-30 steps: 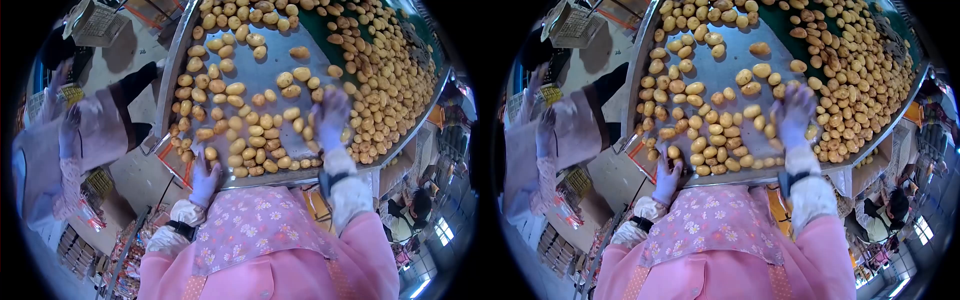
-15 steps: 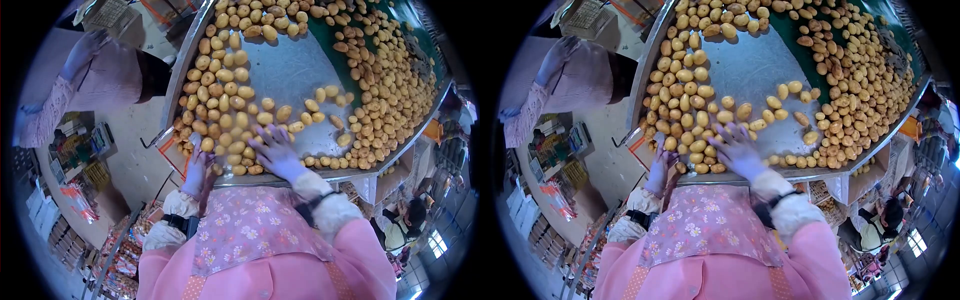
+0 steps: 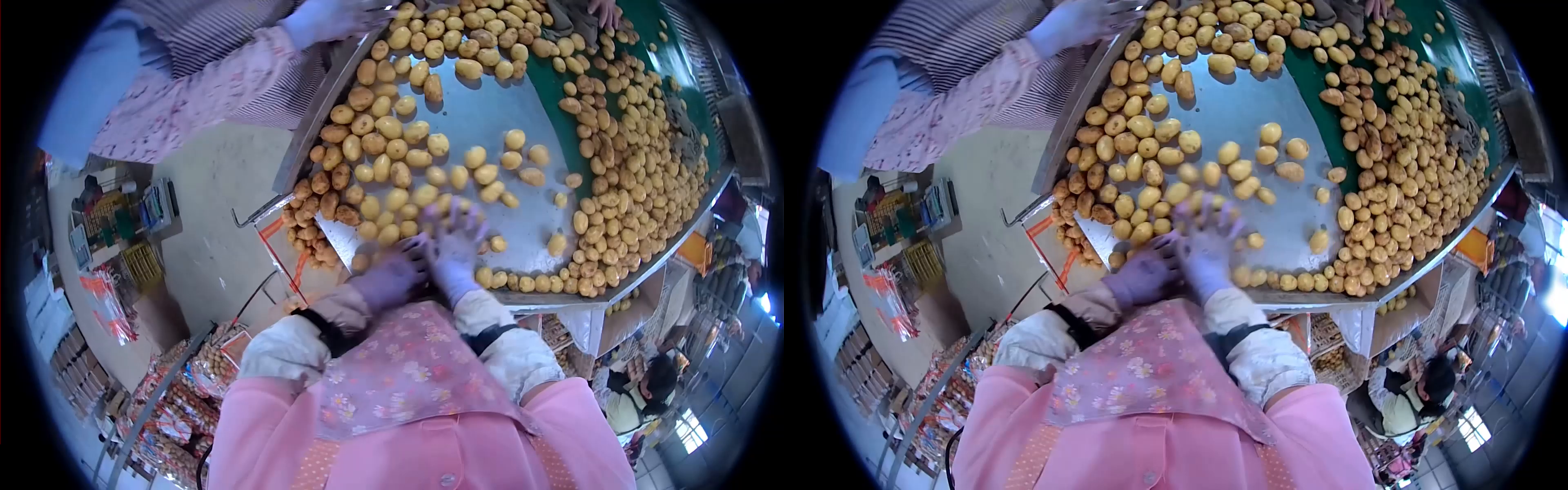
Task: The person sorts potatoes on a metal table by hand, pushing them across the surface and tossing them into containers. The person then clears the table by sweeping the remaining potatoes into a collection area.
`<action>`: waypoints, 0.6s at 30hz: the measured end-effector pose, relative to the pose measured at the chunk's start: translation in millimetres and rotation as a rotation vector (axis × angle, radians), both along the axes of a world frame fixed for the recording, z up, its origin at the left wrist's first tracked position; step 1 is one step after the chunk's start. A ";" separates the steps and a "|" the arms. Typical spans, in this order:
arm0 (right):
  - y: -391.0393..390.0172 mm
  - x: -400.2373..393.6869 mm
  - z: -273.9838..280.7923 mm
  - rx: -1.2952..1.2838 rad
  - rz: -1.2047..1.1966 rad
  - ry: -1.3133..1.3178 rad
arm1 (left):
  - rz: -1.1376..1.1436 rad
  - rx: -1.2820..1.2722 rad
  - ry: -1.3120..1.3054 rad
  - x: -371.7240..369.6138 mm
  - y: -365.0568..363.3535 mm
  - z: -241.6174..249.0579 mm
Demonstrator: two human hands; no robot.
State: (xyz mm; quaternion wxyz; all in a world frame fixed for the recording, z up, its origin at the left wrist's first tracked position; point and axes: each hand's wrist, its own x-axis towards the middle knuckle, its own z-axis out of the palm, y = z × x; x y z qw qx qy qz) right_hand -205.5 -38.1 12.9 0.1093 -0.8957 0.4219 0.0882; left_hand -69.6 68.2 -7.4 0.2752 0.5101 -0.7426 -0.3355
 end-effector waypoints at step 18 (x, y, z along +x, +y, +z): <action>-145.8 150.1 -38.1 -0.063 0.205 -0.405 | 0.882 0.410 -0.201 142.4 37.6 19.0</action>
